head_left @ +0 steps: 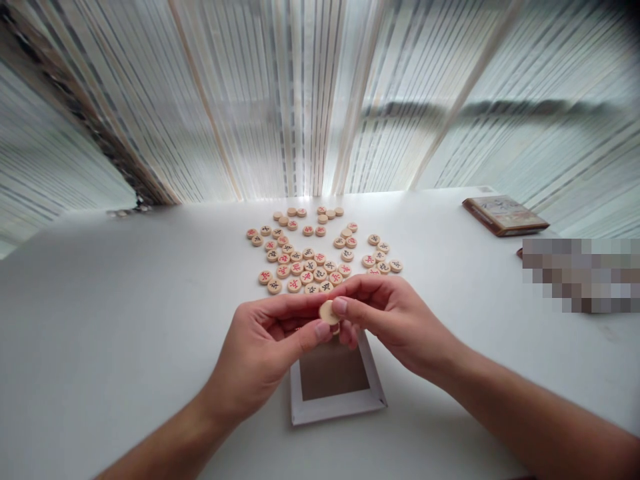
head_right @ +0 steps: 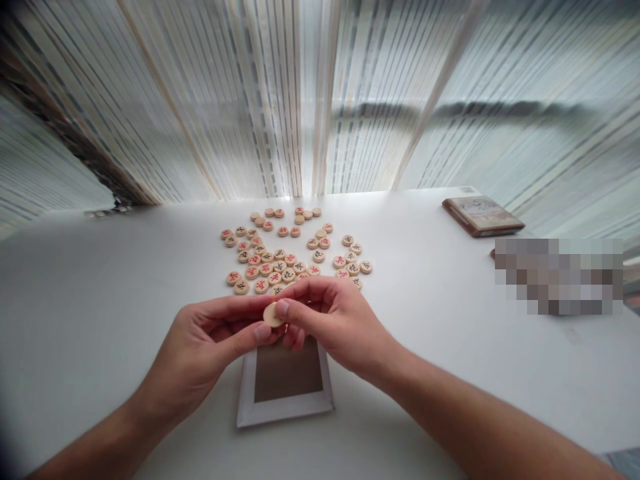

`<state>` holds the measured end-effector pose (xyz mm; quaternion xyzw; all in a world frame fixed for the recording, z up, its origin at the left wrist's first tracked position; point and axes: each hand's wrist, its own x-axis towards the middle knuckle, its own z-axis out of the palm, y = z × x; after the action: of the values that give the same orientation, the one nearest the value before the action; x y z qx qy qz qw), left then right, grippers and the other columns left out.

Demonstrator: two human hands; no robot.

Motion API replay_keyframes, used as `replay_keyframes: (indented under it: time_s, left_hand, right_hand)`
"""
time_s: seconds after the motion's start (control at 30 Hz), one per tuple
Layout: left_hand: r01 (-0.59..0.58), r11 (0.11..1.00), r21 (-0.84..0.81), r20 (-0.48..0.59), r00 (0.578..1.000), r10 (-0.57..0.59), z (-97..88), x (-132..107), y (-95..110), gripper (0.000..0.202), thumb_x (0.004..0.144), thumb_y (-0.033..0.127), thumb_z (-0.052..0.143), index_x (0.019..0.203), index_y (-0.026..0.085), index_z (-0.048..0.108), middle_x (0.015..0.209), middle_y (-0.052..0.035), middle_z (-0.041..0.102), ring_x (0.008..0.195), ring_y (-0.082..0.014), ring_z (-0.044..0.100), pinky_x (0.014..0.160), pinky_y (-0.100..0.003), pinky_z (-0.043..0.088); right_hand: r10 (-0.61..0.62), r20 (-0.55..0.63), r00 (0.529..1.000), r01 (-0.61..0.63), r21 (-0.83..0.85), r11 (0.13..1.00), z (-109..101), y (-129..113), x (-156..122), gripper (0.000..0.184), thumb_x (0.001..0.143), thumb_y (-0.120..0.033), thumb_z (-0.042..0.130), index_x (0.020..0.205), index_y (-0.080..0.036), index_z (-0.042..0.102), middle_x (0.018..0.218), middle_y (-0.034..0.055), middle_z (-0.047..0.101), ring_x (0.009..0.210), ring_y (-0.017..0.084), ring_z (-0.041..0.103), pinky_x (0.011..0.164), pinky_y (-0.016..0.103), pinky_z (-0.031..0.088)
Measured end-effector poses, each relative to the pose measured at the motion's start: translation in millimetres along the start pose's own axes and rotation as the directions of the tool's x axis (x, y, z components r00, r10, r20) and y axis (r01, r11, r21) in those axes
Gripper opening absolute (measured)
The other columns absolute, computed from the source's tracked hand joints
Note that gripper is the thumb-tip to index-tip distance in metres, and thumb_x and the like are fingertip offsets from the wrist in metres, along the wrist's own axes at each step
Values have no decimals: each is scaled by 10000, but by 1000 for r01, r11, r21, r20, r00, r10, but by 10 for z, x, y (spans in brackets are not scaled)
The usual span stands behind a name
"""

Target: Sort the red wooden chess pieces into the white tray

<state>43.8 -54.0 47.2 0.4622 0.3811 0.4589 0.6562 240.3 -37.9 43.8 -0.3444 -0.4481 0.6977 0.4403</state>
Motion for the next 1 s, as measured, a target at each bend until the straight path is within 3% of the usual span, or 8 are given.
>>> replay_keyframes:
  time_s: [0.47, 0.67, 0.8, 1.0]
  left_hand:
    - [-127, 990, 66, -7, 992, 128, 17, -28, 0, 213, 874, 133, 888, 1064, 229, 895, 911, -41, 879, 769, -207, 858, 804, -269, 727]
    - [-185, 977, 105, -23, 982, 188, 19, -38, -14, 268, 817, 100, 925, 1037, 252, 901, 918, -20, 879, 736, -179, 850, 767, -206, 712]
    - [-262, 936, 236, -1, 963, 270, -11, -40, -57, 293, 856, 81, 887, 1075, 276, 896, 992, -7, 878, 841, -162, 853, 809, -171, 694]
    - [-316, 898, 305, 67, 948, 311, -38, -40, -98, 327, 913, 75, 827, 1153, 292, 873, 1029, 2, 869, 881, -163, 845, 836, -210, 703]
  right_hand:
    - [40, 47, 998, -43, 55, 998, -9, -9, -17, 373, 684, -254, 1034, 1013, -179, 875, 832, 49, 815, 670, 130, 707, 622, 231, 592]
    - [67, 75, 995, -72, 68, 995, 6, -20, -25, 364, 669, -251, 1041, 976, -163, 864, 809, 45, 809, 669, 119, 704, 615, 205, 578]
    - [81, 60, 995, -85, 71, 994, 5, -13, -26, 323, 663, -248, 1044, 885, -142, 835, 763, 36, 796, 616, 96, 673, 593, 186, 569]
    - [52, 45, 998, -54, 38, 998, -10, -10, -17, 283, 712, -318, 1019, 800, -136, 821, 685, 27, 765, 573, 87, 653, 578, 173, 560]
